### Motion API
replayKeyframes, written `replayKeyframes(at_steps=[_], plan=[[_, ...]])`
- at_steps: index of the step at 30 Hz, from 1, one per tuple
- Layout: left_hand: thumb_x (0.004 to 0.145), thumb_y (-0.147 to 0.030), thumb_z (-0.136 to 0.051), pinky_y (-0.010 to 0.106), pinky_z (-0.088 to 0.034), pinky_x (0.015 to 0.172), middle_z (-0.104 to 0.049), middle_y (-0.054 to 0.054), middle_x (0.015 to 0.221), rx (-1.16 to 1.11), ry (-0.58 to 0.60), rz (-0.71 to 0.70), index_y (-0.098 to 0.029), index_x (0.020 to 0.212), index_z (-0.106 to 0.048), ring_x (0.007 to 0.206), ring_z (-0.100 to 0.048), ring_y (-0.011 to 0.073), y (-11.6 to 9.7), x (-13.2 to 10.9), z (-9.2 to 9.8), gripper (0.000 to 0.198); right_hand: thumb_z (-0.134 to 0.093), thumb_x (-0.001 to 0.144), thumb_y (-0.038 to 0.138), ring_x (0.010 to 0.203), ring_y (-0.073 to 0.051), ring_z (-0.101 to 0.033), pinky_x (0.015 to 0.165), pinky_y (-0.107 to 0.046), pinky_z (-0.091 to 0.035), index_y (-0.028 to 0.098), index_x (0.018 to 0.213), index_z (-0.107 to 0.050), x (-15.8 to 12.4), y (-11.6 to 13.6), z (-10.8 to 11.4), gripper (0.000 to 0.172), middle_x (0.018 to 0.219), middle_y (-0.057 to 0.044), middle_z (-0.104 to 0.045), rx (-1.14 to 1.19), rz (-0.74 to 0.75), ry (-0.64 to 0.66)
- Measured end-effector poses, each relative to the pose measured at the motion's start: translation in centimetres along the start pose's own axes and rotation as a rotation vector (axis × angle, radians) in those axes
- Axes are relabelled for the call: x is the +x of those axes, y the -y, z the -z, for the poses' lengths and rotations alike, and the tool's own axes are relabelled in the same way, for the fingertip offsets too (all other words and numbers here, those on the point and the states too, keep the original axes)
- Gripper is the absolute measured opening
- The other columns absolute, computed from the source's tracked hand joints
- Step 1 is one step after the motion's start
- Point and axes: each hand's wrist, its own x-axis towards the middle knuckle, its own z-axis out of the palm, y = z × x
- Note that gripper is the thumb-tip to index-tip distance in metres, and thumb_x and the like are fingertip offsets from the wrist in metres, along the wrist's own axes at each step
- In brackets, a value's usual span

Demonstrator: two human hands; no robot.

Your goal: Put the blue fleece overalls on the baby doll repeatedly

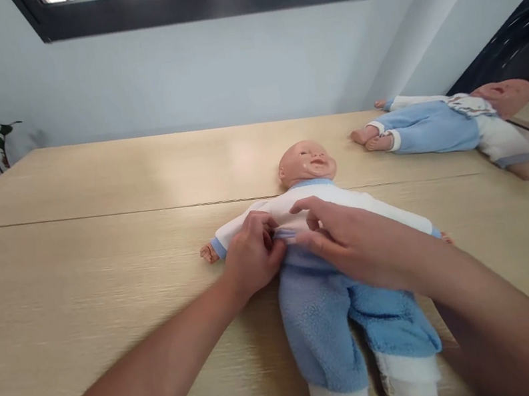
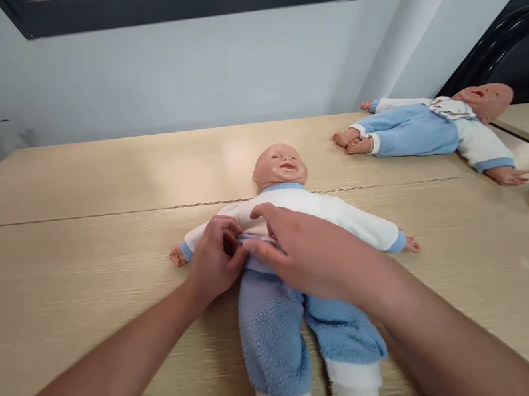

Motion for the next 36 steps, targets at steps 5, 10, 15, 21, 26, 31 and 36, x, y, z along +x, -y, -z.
replayKeyframes(at_steps=[5, 10, 15, 21, 26, 31, 36], plan=[[0.086, -0.008, -0.056, 0.026, -0.047, 0.065, -0.059, 0.001, 0.098, 0.012, -0.045, -0.055, -0.022, 0.093, -0.049, 0.069, -0.053, 0.0109, -0.4, -0.1, 0.2, 0.017, -0.028, 0.107, 0.034, 0.079, -0.024, -0.063, 0.066, -0.032, -0.037, 0.021, 0.096, -0.063, 0.8, 0.9, 0.0, 0.039, 0.090, -0.008, -0.073, -0.129, -0.195, 0.025], [0.090, -0.013, -0.058, 0.026, -0.047, 0.065, -0.061, 0.002, 0.102, 0.086, -0.075, -0.085, -0.021, 0.098, -0.052, 0.071, -0.056, 0.0116, -0.8, -0.1, 0.4, 0.013, -0.039, 0.102, 0.025, 0.091, -0.022, -0.064, 0.076, -0.031, -0.041, 0.021, 0.091, -0.062, 0.9, 0.8, -0.5, 0.026, 0.099, -0.007, -0.073, -0.021, -0.126, 0.017], [0.093, -0.024, -0.061, 0.029, -0.046, 0.064, -0.065, 0.002, 0.097, 0.230, 0.001, 0.059, -0.021, 0.101, -0.051, 0.073, -0.061, 0.0150, -1.1, -0.1, 0.3, 0.013, -0.045, 0.100, 0.027, 0.084, -0.021, -0.061, 0.072, -0.031, -0.042, 0.021, 0.090, -0.056, 0.8, 1.1, -0.5, 0.016, 0.095, -0.006, -0.069, -0.027, -0.078, -0.043], [0.091, -0.027, -0.066, 0.028, -0.043, 0.061, -0.069, 0.000, 0.088, 0.305, 0.058, 0.114, -0.022, 0.093, -0.055, 0.075, -0.065, 0.0170, -0.4, 0.1, 0.2, 0.012, -0.045, 0.101, 0.035, 0.081, -0.022, -0.061, 0.070, -0.032, -0.043, 0.023, 0.090, -0.057, 0.2, 1.3, -0.5, 0.020, 0.093, -0.005, -0.068, -0.054, -0.066, 0.008], [0.095, -0.030, -0.064, 0.029, -0.047, 0.063, -0.074, 0.002, 0.090, 0.312, 0.053, 0.062, -0.021, 0.094, -0.060, 0.076, -0.069, 0.0178, -0.3, 0.0, 0.3, 0.010, -0.046, 0.102, 0.035, 0.097, -0.026, -0.064, 0.083, -0.037, -0.047, 0.020, 0.098, -0.062, 3.2, 2.1, -1.0, 0.023, 0.102, -0.010, -0.070, -0.136, 0.007, -0.116], [0.096, -0.032, -0.062, 0.035, -0.053, 0.066, -0.076, 0.007, 0.092, 0.371, 0.099, 0.140, -0.018, 0.108, -0.065, 0.078, -0.072, 0.0252, -0.5, 0.1, 0.2, 0.019, -0.048, 0.099, 0.019, 0.106, -0.023, -0.068, 0.093, -0.034, -0.051, 0.019, 0.117, -0.069, 11.0, 4.7, -1.0, 0.028, 0.123, -0.010, -0.072, -0.092, 0.340, 0.134], [0.093, -0.026, -0.064, 0.034, -0.055, 0.076, -0.077, 0.005, 0.098, 0.351, 0.098, 0.044, -0.020, 0.103, -0.065, 0.088, -0.072, 0.0231, -0.2, 0.1, 0.5, 0.011, -0.069, 0.082, 0.019, 0.075, -0.016, -0.070, 0.073, -0.027, -0.055, 0.023, 0.108, -0.077, 16.0, 5.7, -3.7, 0.027, 0.091, 0.000, -0.078, -0.073, 0.405, 0.261]])
